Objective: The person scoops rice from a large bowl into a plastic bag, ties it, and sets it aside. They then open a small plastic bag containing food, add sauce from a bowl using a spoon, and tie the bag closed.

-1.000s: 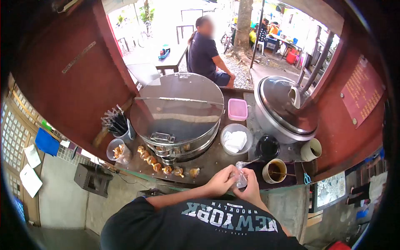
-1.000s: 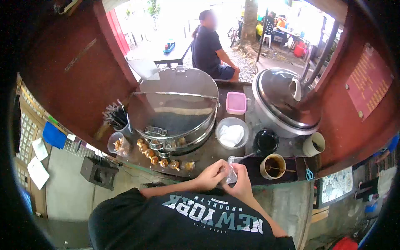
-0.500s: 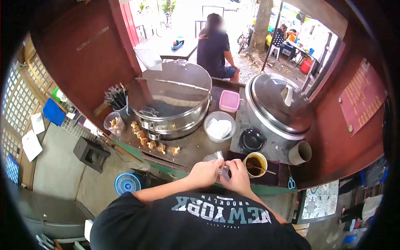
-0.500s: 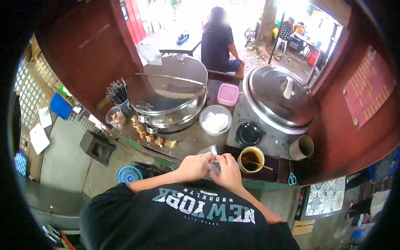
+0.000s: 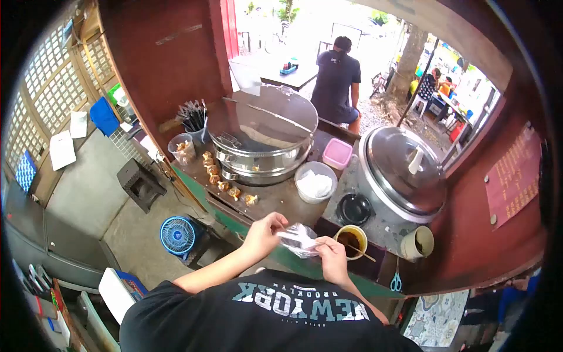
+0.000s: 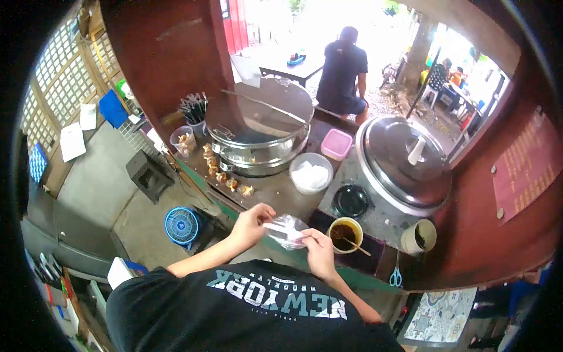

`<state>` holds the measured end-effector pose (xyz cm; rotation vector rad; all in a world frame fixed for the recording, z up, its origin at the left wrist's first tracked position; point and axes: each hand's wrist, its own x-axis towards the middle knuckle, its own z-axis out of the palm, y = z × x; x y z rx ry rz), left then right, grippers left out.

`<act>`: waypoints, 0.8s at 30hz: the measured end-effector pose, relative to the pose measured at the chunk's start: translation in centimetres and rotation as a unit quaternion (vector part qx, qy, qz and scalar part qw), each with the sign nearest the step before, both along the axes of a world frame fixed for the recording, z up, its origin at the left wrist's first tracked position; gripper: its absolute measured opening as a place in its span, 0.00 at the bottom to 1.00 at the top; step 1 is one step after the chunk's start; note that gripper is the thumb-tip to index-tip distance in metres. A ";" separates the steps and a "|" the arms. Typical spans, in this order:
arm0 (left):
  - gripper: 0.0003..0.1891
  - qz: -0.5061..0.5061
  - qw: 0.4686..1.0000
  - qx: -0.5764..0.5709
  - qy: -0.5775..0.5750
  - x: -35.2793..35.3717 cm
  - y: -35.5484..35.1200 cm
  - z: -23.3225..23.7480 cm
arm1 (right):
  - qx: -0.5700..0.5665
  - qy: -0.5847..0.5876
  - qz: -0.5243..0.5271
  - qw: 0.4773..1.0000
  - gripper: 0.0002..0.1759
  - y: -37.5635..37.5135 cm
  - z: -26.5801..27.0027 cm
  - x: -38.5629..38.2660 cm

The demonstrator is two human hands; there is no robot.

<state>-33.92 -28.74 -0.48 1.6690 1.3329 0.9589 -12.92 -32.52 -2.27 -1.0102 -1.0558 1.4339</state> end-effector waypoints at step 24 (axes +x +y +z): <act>0.17 -0.022 0.987 0.157 0.028 0.5 8.8 1.9 | 0.202 -0.678 -0.302 0.639 0.11 4.4 3.7 -5.7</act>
